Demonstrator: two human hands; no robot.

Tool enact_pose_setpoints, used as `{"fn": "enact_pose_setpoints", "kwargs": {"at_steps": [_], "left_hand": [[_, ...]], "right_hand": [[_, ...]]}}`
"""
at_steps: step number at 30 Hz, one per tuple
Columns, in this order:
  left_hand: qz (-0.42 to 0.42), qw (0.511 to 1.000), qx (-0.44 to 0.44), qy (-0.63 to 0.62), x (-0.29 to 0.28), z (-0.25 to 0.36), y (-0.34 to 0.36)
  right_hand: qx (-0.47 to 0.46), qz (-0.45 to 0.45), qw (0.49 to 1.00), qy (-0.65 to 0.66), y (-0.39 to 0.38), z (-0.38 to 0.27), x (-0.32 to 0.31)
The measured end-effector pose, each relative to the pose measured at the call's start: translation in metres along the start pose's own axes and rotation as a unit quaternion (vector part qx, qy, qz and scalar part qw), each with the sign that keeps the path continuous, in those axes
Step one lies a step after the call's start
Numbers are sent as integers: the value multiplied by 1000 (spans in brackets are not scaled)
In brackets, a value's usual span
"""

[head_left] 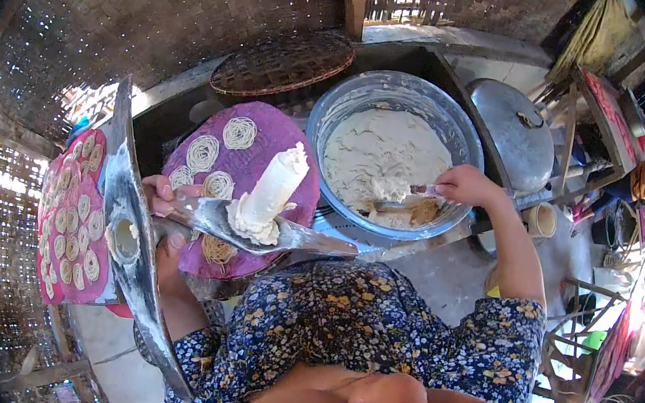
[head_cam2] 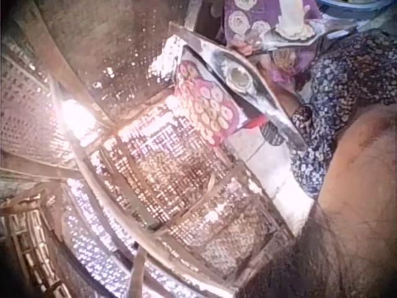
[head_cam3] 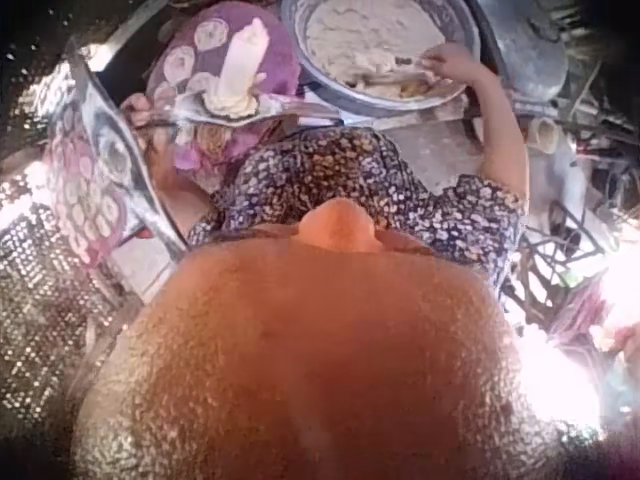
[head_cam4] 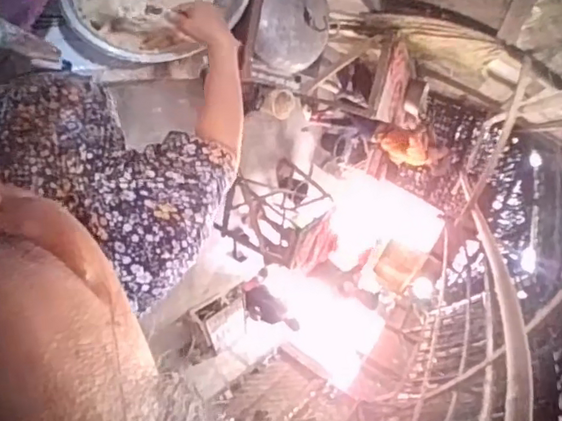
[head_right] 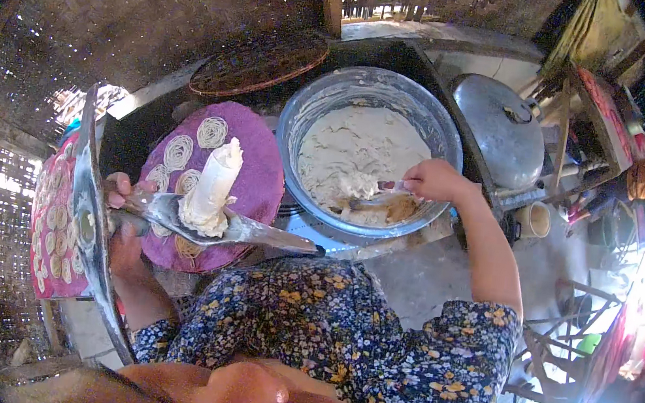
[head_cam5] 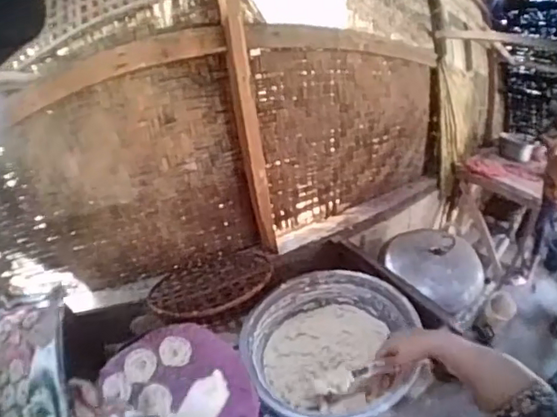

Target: The person uses a manual piping tool to extrude spirals of dough onto a cloth-covered board and uses a spoon to refill the tool from a large bowl of batter.

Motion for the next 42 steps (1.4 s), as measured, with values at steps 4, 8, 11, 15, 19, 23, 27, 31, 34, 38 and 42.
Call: {"fn": "enact_pose_setpoints", "kwargs": {"at_steps": [4,8,11,15,19,23,27,31,34,38,42], "left_hand": [[32,998,-40,28,-4,1,-8],[22,999,-33,11,-5,-7,-9],[18,999,-30,12,-5,-5,-10],[17,999,-30,19,-5,-4,-10],[12,999,-37,26,2,-11,-10],[-18,999,-37,8,7,-11,-5],[-111,994,13,1,22,-51,6],[-64,942,-310,-115,26,-119,-21],[-176,952,-249,-8,84,-137,2],[-320,922,-129,176,148,-147,22],[-308,932,-93,166,153,-140,30]], "right_hand": [[19,41,984,-175,45,28,60],[51,8,985,-165,85,27,107],[8,-35,987,-158,92,15,120],[-24,-3,996,-86,84,9,110],[-19,-6,1000,-4,53,1,80],[19,-74,983,170,38,12,61],[-3,-75,973,218,-5,6,6],[-54,-51,955,286,-43,-35,-63],[-96,-4,940,329,-69,-70,-111],[-156,9,923,351,-68,-93,-130],[-207,15,949,237,-65,-126,-105]]}}
Point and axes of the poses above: each hand's wrist, its own y-axis towards the middle knuckle, its own x-axis out of the palm, z = x × y, the point moved 10 cm from there along y, towards the middle knuckle, and after that the axes turned 13 degrees about x, right-handed, at the moved point
